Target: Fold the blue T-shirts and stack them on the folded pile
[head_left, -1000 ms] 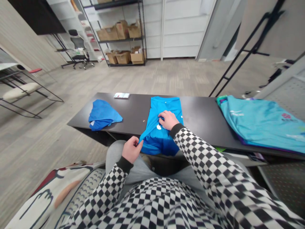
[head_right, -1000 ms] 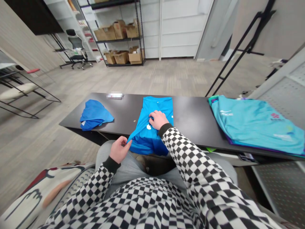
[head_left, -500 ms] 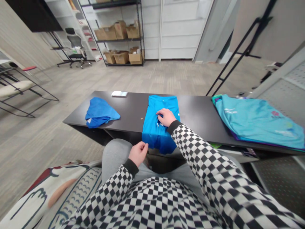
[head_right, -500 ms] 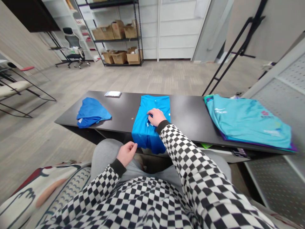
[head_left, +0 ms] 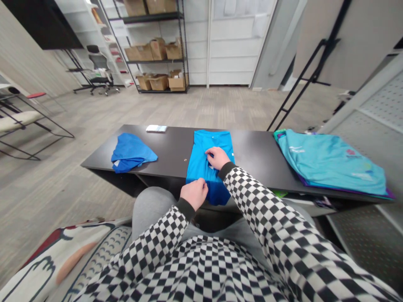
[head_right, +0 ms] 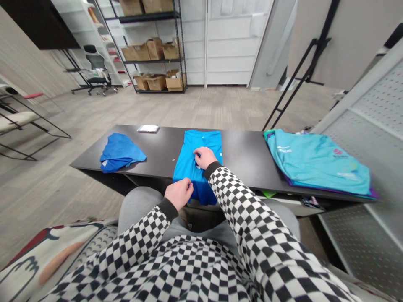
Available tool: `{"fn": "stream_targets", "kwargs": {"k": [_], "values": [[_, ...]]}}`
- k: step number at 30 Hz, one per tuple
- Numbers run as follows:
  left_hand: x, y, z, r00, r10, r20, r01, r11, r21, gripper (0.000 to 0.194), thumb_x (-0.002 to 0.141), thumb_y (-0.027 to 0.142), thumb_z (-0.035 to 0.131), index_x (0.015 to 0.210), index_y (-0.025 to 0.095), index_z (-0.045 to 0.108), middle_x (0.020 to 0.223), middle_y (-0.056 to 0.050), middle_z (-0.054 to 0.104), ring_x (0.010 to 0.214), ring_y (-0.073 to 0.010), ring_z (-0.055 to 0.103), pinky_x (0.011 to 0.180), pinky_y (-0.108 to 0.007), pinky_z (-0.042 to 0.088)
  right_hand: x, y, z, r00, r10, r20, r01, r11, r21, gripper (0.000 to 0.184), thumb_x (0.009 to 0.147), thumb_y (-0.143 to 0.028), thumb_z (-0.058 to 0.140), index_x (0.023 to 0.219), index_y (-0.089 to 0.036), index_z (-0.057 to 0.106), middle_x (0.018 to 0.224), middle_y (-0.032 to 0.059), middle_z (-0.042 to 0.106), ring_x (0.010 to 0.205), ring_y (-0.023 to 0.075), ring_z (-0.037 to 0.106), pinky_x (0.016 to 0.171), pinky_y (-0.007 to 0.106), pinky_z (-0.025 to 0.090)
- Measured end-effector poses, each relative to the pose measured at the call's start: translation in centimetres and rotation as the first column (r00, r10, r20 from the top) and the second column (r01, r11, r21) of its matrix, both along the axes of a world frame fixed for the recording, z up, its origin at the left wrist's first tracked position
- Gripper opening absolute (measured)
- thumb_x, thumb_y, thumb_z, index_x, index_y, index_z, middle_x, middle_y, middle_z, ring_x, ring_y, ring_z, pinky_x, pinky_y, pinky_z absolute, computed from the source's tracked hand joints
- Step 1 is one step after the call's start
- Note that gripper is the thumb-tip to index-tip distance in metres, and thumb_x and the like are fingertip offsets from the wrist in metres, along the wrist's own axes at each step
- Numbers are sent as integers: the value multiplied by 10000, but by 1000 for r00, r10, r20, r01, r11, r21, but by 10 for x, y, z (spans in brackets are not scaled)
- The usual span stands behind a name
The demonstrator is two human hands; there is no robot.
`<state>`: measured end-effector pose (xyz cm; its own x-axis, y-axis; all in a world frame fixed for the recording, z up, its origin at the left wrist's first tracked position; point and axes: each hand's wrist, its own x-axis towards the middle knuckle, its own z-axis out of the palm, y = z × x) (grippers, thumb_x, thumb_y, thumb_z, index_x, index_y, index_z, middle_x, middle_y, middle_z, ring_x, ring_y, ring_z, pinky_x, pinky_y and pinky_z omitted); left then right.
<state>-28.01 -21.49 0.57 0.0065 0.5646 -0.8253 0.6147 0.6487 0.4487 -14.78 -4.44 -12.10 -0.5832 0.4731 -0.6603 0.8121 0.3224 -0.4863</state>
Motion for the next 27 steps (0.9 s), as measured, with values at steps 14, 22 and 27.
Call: {"fn": "stream_targets", "kwargs": {"k": [14,22,27], "values": [[2,13,9,991,128,-27,-125,987,101,212,1075,332,622,907,255,727,890,-58,807,837,-230,745,675,-351,356,-2,0,2,1000,-28,-6,28,1000,-7,250,980,-134,644,1104,-207,849,1152,105,838,1121,294,728,1088,419,535],[20,14,3,999,48,25,-49,998,50,239,1079,385,613,922,270,752,871,-63,801,821,-245,748,673,-348,373,0,1,2,991,-122,-52,121,993,-12,274,942,-111,631,1062,-221,852,1123,92,845,1091,288,747,1068,424,563],[16,-22,-5,995,76,68,-75,997,-24,420,1099,534,575,798,273,709,781,-59,766,775,-256,743,673,-349,385,-1,2,4,987,-145,-71,144,989,-22,280,921,-98,627,1054,-207,848,1127,99,847,1094,292,748,1083,428,561]]}}
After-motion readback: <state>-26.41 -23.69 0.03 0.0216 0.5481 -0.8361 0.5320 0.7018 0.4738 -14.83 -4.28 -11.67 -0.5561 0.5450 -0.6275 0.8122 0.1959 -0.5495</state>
